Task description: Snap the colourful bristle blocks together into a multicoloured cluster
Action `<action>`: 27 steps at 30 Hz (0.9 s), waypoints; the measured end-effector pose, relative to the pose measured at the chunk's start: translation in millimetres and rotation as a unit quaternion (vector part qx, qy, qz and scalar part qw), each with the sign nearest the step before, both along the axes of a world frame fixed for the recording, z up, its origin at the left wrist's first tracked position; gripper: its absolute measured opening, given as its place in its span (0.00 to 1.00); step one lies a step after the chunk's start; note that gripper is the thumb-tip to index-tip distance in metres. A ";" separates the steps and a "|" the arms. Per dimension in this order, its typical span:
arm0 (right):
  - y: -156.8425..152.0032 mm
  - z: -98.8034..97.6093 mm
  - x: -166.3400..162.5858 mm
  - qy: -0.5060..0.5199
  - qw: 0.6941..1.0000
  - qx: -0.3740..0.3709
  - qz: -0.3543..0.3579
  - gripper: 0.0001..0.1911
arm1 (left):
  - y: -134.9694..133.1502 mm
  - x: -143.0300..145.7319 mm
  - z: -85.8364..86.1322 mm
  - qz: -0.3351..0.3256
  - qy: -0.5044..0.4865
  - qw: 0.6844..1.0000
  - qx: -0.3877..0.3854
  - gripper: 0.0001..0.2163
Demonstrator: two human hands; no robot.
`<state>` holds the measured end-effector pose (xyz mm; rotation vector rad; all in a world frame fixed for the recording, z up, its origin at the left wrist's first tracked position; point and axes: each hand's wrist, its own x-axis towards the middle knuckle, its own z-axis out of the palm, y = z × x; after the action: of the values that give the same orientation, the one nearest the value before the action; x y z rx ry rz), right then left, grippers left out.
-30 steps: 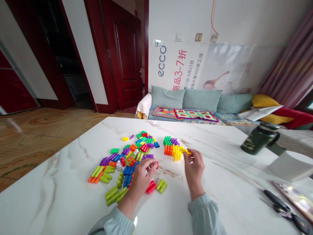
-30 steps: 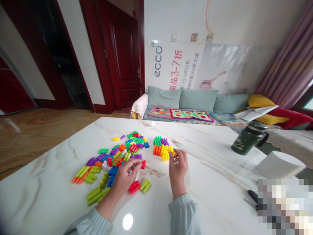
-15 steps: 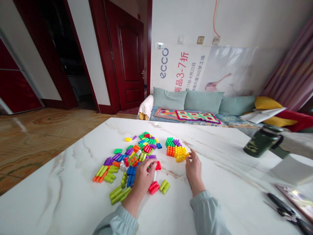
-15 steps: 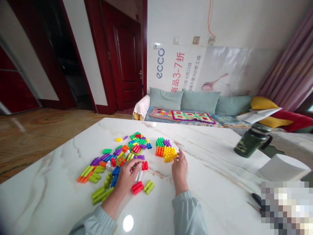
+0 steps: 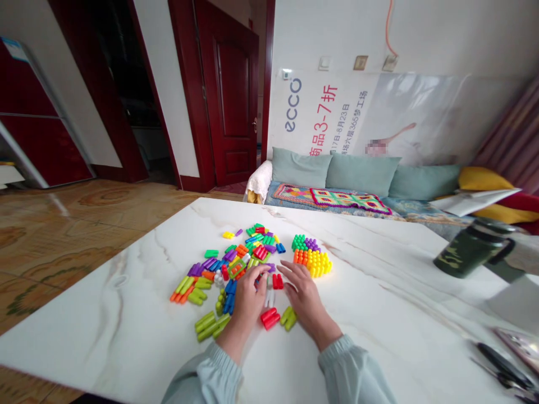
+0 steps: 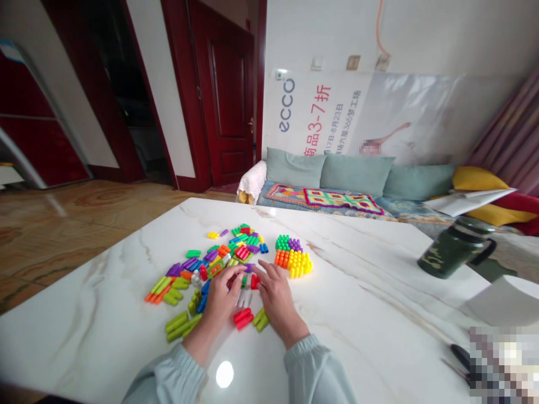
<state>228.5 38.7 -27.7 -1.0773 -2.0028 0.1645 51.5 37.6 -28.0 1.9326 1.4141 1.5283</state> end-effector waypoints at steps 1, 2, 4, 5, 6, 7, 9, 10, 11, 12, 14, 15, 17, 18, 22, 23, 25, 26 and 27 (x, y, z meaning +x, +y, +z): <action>0.1 0.9 -5.2 -0.028 1.000 -0.003 0.009 0.22 | 0.2 0.1 -0.7 -0.003 0.002 1.000 -0.001 0.11; 0.4 1.6 -9.0 -0.049 0.999 -0.009 0.009 0.22 | 0.4 0.2 -1.3 -0.005 0.003 1.000 -0.003 0.11; 0.7 1.9 -13.3 -0.075 0.997 -0.035 -0.007 0.17 | 0.7 0.5 -2.1 -0.007 0.006 1.000 -0.007 0.11; 0.5 1.7 -14.0 -0.082 0.995 -0.052 -0.018 0.15 | 0.8 0.8 -2.2 -0.008 0.007 1.000 -0.008 0.11; 0.2 1.4 -14.0 -0.085 0.994 -0.067 -0.029 0.13 | 0.8 1.1 -2.2 -0.009 0.009 1.000 -0.009 0.11; -0.3 0.9 -13.5 -0.085 0.992 -0.078 -0.041 0.13 | 0.7 1.4 -1.9 -0.010 0.011 1.000 -0.009 0.10; -1.0 -0.6 -11.4 -0.082 0.991 -0.089 -0.058 0.13 | 0.2 2.2 -0.7 -0.012 0.016 1.000 -0.009 0.10; -1.0 -1.7 -10.1 -0.079 0.991 -0.091 -0.062 0.13 | -0.3 2.6 0.0 -0.013 0.017 1.000 -0.009 0.10; -0.7 -3.1 -8.8 -0.075 0.991 -0.094 -0.064 0.13 | -0.7 3.0 0.8 -0.015 0.018 1.000 -0.009 0.10; -0.1 -4.8 -7.6 -0.068 0.991 -0.099 -0.066 0.13 | -1.2 3.4 1.5 -0.018 0.019 1.000 -0.008 0.10; 1.9 -9.2 -5.7 -0.045 0.990 -0.111 -0.076 0.11 | -1.9 3.8 2.2 -0.026 0.020 0.999 -0.006 0.10; 3.0 -11.7 -5.0 -0.028 0.989 -0.117 -0.086 0.11 | -1.9 3.9 2.0 -0.029 0.022 0.999 -0.004 0.10; 4.8 -16.4 -4.2 0.006 0.986 -0.127 -0.105 0.10 | -1.6 4.1 0.2 -0.036 0.026 0.999 -0.001 0.10; 5.3 -18.2 -3.9 0.015 0.985 -0.130 -0.110 0.11 | -1.1 4.2 -1.3 -0.040 0.030 0.999 0.000 0.11; 4.3 -19.1 -4.2 -0.003 0.993 -0.092 -0.076 0.14 | 1.5 5.2 -8.2 -0.049 0.048 0.998 0.012 0.10; 3.5 -17.7 -4.8 -0.012 0.996 -0.068 -0.062 0.16 | 2.1 5.5 -9.4 -0.051 0.051 0.997 0.015 0.10; 2.0 -13.9 -6.6 -0.035 0.999 -0.028 -0.031 0.23 | 2.8 5.7 -10.7 -0.052 0.052 0.997 0.023 0.10; 1.2 -11.9 -7.9 -0.050 0.998 -0.020 -0.015 0.27 | 2.9 5.8 -10.8 -0.052 0.051 0.997 0.025 0.10; 0.6 -10.1 -9.3 -0.066 0.998 -0.021 0.001 0.29 | 2.9 5.8 -10.6 -0.051 0.050 0.997 0.027 0.10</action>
<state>219.2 39.2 -37.8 -1.1399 -2.1265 0.1406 57.3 40.5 -38.7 2.1074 1.3027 1.4569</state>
